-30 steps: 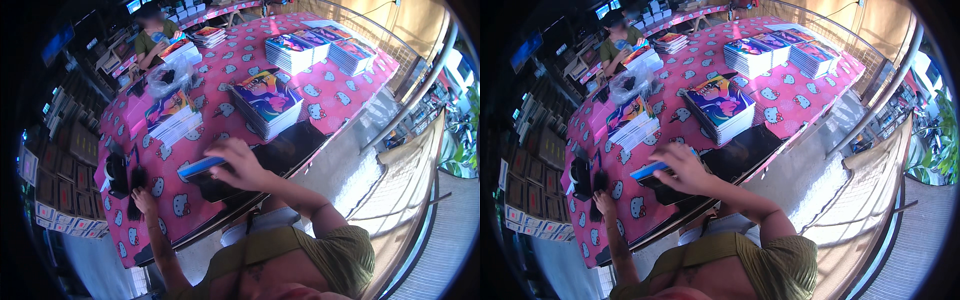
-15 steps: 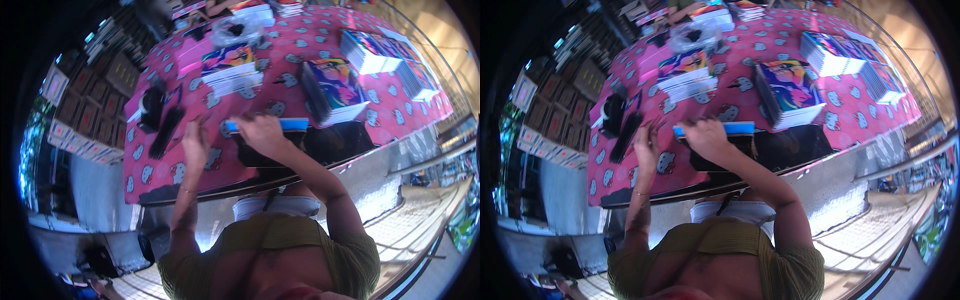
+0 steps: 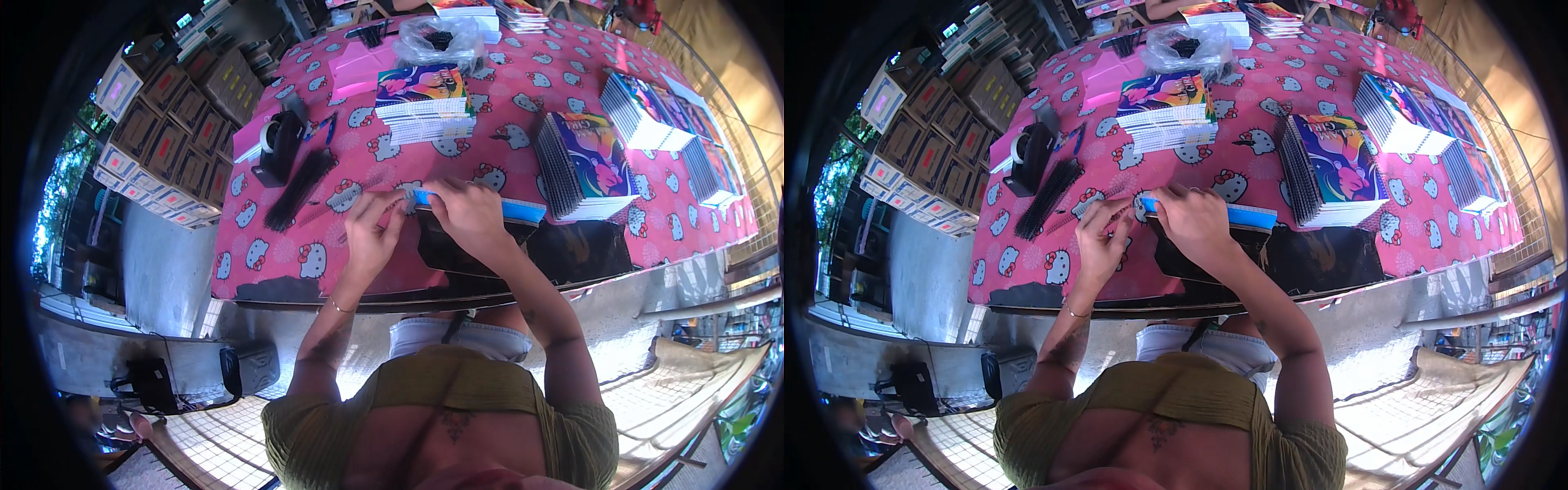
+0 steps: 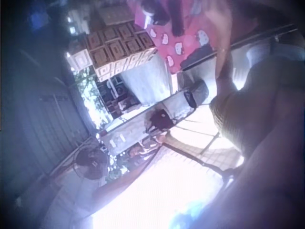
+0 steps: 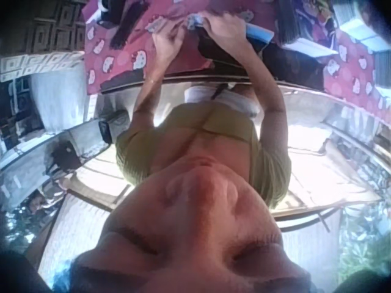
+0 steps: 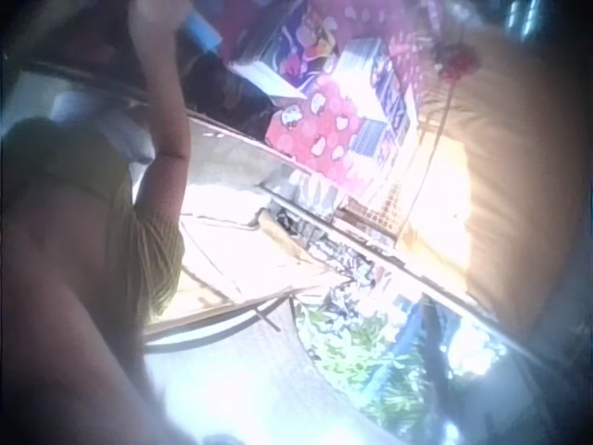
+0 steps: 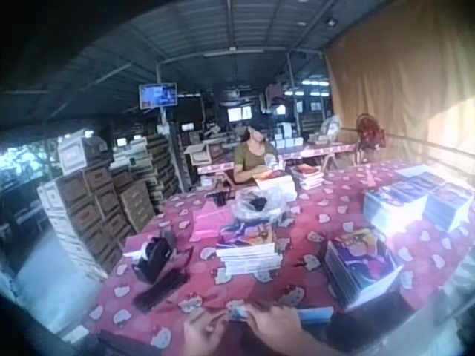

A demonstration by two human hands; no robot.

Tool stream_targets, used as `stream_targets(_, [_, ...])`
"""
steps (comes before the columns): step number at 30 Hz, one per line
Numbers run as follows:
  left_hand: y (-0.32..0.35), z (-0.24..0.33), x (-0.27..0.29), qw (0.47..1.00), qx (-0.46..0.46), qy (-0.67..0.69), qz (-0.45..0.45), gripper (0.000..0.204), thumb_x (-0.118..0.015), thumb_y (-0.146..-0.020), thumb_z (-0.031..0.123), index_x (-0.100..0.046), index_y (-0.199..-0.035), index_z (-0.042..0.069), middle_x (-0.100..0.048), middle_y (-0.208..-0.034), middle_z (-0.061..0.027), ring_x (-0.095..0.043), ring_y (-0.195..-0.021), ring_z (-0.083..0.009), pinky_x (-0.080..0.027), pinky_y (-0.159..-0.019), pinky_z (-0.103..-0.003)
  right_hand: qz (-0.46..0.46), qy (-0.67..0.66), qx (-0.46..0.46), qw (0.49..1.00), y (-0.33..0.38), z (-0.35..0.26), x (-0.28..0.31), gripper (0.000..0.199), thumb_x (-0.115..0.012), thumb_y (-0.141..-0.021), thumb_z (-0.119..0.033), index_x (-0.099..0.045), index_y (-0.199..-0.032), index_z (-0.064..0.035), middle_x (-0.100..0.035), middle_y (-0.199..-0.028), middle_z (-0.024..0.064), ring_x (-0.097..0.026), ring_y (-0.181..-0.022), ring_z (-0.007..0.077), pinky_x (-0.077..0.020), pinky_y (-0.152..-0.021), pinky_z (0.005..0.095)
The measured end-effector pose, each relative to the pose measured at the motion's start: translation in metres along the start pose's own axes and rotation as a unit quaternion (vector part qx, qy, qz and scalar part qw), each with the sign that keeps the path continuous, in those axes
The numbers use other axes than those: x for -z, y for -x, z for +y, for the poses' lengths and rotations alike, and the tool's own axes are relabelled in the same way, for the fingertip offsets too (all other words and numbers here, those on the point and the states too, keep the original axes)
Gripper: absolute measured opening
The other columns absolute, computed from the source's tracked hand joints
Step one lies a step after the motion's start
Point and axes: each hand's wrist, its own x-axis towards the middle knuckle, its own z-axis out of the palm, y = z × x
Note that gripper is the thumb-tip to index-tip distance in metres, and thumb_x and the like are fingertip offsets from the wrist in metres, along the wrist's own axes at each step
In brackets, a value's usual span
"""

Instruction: The person places blue spiral binding strips onto stacks of printed notebook pages, aligns them by hand, and then stacks the assembled notebook blocks onto a larger pile on a table.

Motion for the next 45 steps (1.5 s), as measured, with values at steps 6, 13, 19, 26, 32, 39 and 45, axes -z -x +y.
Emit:
stream_targets(6, [-0.002, -0.013, 0.000, 0.999, 0.008, -0.025, -0.043, 0.023, -0.073, -0.084, -0.002, -0.072, -0.108, 0.001, -0.069, -0.089, -0.0148, -0.068, -0.078, -0.0276, -0.054, -0.071, -0.037, 0.025, 0.010, -0.001, 1.000, 0.003, -0.003, 0.002, 0.012, -0.065, -0.092, -0.022, -0.066, -0.103, -0.0158, -0.069, -0.085, 0.0070, -0.069, -0.072, 0.0328, -0.0553, -0.064, 0.0460])
stream_targets(13, [-0.041, -0.012, 0.016, 0.953, 0.067, 0.019, -0.296, 0.023, -0.068, -0.097, 0.015, -0.067, -0.113, -0.002, -0.068, -0.096, -0.0166, -0.068, -0.076, -0.0218, -0.052, -0.066, -0.036, -0.037, -0.001, -0.006, 0.999, 0.003, 0.003, 0.001, 0.013, -0.065, -0.092, -0.021, -0.063, -0.103, -0.0139, -0.069, -0.081, 0.0074, -0.069, -0.071, 0.0339, -0.0552, -0.063, 0.0472])
stream_targets(19, [-0.054, -0.004, 0.014, 0.960, -0.055, -0.025, -0.275, 0.022, -0.067, -0.098, 0.014, -0.068, -0.111, -0.003, -0.067, -0.094, -0.0156, -0.066, -0.075, -0.0242, -0.052, -0.069, -0.037, 0.001, -0.044, 0.005, 0.999, 0.005, 0.008, 0.005, 0.018, -0.065, -0.090, -0.019, -0.063, -0.102, -0.0059, -0.068, -0.093, 0.0149, -0.070, -0.076, 0.0361, -0.0555, -0.066, 0.0468])
stream_targets(26, [-0.057, -0.001, 0.011, 0.961, -0.072, -0.019, -0.266, 0.019, -0.069, -0.093, 0.013, -0.069, -0.106, 0.000, -0.065, -0.098, -0.0134, -0.065, -0.088, -0.0284, -0.050, -0.080, -0.040, 0.060, 0.054, 0.056, 0.995, 0.013, 0.007, 0.021, 0.020, -0.064, -0.088, -0.021, -0.064, -0.102, -0.0071, -0.069, -0.095, 0.0112, -0.071, -0.079, 0.0338, -0.0559, -0.068, 0.0449])
stream_targets(32, [-0.051, 0.016, -0.014, 0.930, -0.208, -0.270, -0.135, 0.026, -0.069, -0.092, 0.024, -0.068, -0.110, 0.004, -0.065, -0.098, -0.0101, -0.061, -0.100, -0.0294, -0.032, -0.108, -0.056, -0.045, 0.038, -0.008, 0.998, 0.014, 0.018, 0.023, 0.019, -0.061, -0.087, -0.020, -0.065, -0.102, -0.0101, -0.070, -0.092, 0.0077, -0.071, -0.078, 0.0311, -0.0559, -0.069, 0.0436])
stream_targets(39, [-0.051, -0.008, -0.011, 0.965, -0.035, -0.036, -0.256, 0.025, -0.067, -0.096, 0.025, -0.067, -0.102, 0.001, -0.062, -0.091, -0.0177, -0.062, -0.079, -0.0395, -0.050, -0.068, -0.045, -0.041, 0.038, 0.012, 0.998, 0.015, 0.021, 0.019, 0.024, -0.069, -0.082, -0.014, -0.062, -0.105, -0.0122, -0.065, -0.093, 0.0066, -0.071, -0.083, 0.0315, -0.0549, -0.067, 0.0424])
stream_targets(45, [-0.057, -0.003, -0.010, 0.957, -0.155, -0.103, -0.221, 0.026, -0.067, -0.096, 0.028, -0.066, -0.099, 0.002, -0.062, -0.088, -0.0174, -0.063, -0.075, -0.0392, -0.049, -0.064, -0.047, -0.046, 0.028, 0.006, 0.999, 0.014, 0.018, 0.024, 0.028, -0.072, -0.079, -0.016, -0.062, -0.105, -0.0113, -0.066, -0.091, 0.0062, -0.071, -0.079, 0.0302, -0.0548, -0.065, 0.0422])
